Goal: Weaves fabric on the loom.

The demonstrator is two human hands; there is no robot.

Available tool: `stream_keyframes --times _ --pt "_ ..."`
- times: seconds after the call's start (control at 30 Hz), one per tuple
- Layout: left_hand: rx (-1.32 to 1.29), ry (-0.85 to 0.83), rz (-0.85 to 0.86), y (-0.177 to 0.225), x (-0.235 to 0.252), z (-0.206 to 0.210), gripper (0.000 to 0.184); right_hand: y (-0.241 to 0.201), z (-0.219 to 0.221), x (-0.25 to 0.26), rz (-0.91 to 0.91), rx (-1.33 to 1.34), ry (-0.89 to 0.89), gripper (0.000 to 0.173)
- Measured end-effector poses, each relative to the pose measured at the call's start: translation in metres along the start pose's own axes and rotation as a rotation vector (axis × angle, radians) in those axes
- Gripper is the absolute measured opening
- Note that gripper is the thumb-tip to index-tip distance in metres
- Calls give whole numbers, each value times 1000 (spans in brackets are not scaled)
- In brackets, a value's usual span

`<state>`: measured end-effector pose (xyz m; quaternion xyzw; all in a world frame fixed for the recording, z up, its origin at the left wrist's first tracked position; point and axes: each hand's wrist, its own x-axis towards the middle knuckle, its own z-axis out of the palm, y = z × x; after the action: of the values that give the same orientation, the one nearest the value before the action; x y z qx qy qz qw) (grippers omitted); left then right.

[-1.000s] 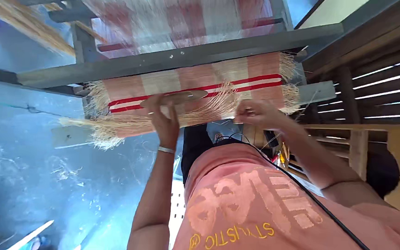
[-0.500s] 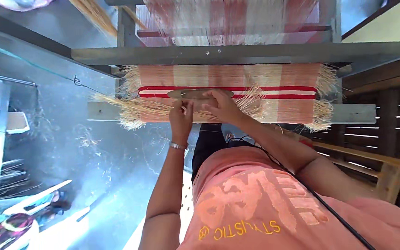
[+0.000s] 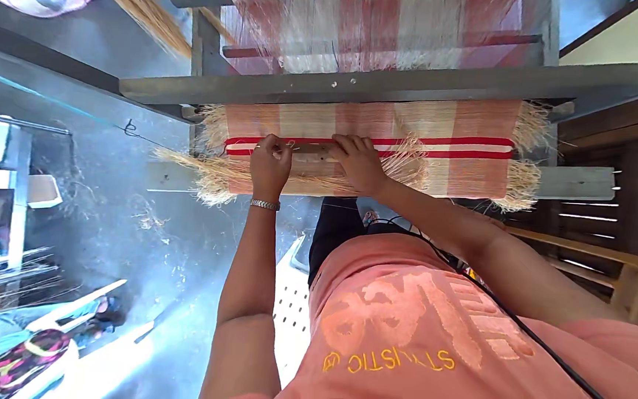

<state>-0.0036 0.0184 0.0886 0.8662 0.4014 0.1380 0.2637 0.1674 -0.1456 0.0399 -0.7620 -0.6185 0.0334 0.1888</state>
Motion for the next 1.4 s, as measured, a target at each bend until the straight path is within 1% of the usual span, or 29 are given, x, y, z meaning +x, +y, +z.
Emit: stream_keyframes --times 0.13,0.23,0.33,0.4,0.53,0.63,0.7,0.73,0.83,0.9,0.97,1.0,1.07,1.13,1.2,1.27,1.3,1.33,1.4 --pt "17 -176 -63 -5 0 -6 26 3 -1 -3 -45 -13 -110 35" --pt "34 -215 -58 -2 0 -4 24 4 -2 -3 -61 -27 -142 37" --pt "134 -262 -44 0 4 -1 24 2 -2 -4 -56 -41 -157 40" --pt "193 -293 -36 1 6 -1 24 1 -1 -4 -56 -50 -146 38" --pt "310 -314 -30 3 9 -2 25 0 -2 -3 -53 -43 -153 37" --pt "381 -264 -37 1 8 -6 29 -1 -10 -2 -35 -9 -151 32" --pt "249 -206 -10 -8 8 -12 31 0 -27 -3 -34 65 -185 29" --pt "119 -172 23 -13 6 -15 29 4 -38 -4 -48 130 -210 27" --pt "-468 -47 79 -14 -11 -17 17 24 -71 -16 -132 359 -200 28" --pt "-825 95 85 2 -28 -5 14 27 -89 -28 -129 411 -131 29" --pt "-1065 242 54 27 -47 13 22 21 -99 -41 -105 383 -48 27" --pt "-1124 296 3 40 -58 21 24 19 -100 -47 -99 348 -19 27" --pt "-1136 333 -116 60 -76 36 29 15 -99 -57 -77 249 25 26" --pt "-1144 279 -204 67 -83 47 24 12 -101 -63 -28 185 30 27" --pt "-1203 187 -275 63 -83 49 17 13 -107 -67 33 207 2 42" --pt "-1244 167 -314 52 -76 43 14 28 -125 -72 125 273 -37 66" --pt "-1253 174 -320 42 -72 36 15 46 -139 -76 197 268 10 81" --pt "-1251 189 -320 31 -69 25 19 75 -152 -80 283 242 112 93" --pt "-1224 234 -323 11 -69 1 25 147 -176 -97 521 170 436 107"
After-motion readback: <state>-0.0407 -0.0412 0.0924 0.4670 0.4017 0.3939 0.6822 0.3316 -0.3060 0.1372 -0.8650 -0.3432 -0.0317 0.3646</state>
